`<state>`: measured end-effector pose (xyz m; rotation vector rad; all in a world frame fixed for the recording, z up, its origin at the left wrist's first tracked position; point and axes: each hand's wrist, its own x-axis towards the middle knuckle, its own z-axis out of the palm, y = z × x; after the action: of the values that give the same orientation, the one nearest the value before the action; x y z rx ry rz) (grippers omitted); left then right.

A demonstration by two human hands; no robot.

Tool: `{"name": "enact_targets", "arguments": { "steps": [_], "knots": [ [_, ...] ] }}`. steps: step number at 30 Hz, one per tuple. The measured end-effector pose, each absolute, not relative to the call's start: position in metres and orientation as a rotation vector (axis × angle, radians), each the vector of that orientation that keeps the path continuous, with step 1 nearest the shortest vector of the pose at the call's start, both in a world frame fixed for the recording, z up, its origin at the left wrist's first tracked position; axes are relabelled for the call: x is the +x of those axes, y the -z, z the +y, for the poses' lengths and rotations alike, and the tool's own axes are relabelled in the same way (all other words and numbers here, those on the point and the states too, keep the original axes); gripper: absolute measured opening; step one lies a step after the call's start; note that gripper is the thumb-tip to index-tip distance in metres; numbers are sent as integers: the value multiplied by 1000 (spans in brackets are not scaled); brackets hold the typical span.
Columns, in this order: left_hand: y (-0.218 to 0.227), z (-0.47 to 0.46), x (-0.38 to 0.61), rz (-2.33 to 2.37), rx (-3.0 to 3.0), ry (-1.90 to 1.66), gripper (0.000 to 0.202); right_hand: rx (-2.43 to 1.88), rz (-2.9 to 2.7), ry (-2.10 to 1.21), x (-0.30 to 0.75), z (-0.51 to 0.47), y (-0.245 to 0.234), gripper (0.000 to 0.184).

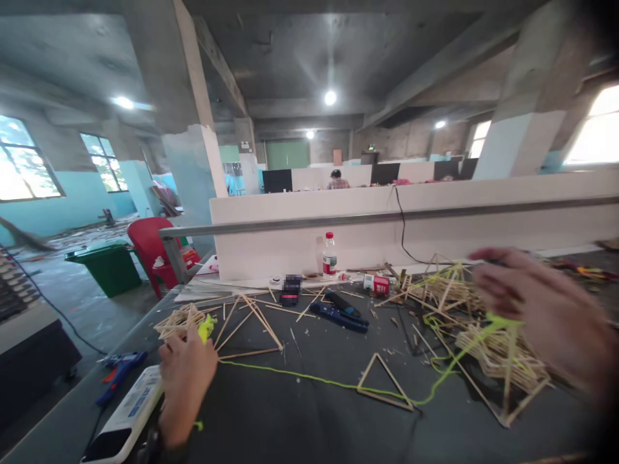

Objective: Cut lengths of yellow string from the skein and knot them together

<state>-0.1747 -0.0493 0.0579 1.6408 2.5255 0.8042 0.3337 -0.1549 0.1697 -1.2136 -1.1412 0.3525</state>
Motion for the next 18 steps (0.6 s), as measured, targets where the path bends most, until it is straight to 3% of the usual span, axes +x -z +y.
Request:
{"name": "enact_targets", "arguments": {
  "steps": [2, 5, 8, 10, 13, 16, 18],
  "knots": [
    [-77, -92, -119, 2049, 1954, -1154, 46, -1131, -1305, -628, 258, -151, -177, 16],
    [-96, -144, -35, 1268, 2075, -1149, 59, -1001, -1626, -749, 170, -156, -184, 17],
    [-99, -157, 13, 848, 2042, -1128, 35, -891, -2006, -867, 136, -154, -191, 30],
    [-95, -149, 19, 737, 1925, -1146, 11, -863, -2145, -890, 137, -144, -191, 38],
    [-92, -131, 5, 737, 1615, -1172, 34, -824, -2080, -1239, 154, -126, -172, 56],
    [-97, -118, -23, 777, 1380, -1296, 36, -666, -1952, -1650, 166, -120, -126, 79],
    [-101, -112, -44, 793, 1237, -1409, 35, -842, -1867, -1799, 172, -121, -92, 68]
  ]
}}
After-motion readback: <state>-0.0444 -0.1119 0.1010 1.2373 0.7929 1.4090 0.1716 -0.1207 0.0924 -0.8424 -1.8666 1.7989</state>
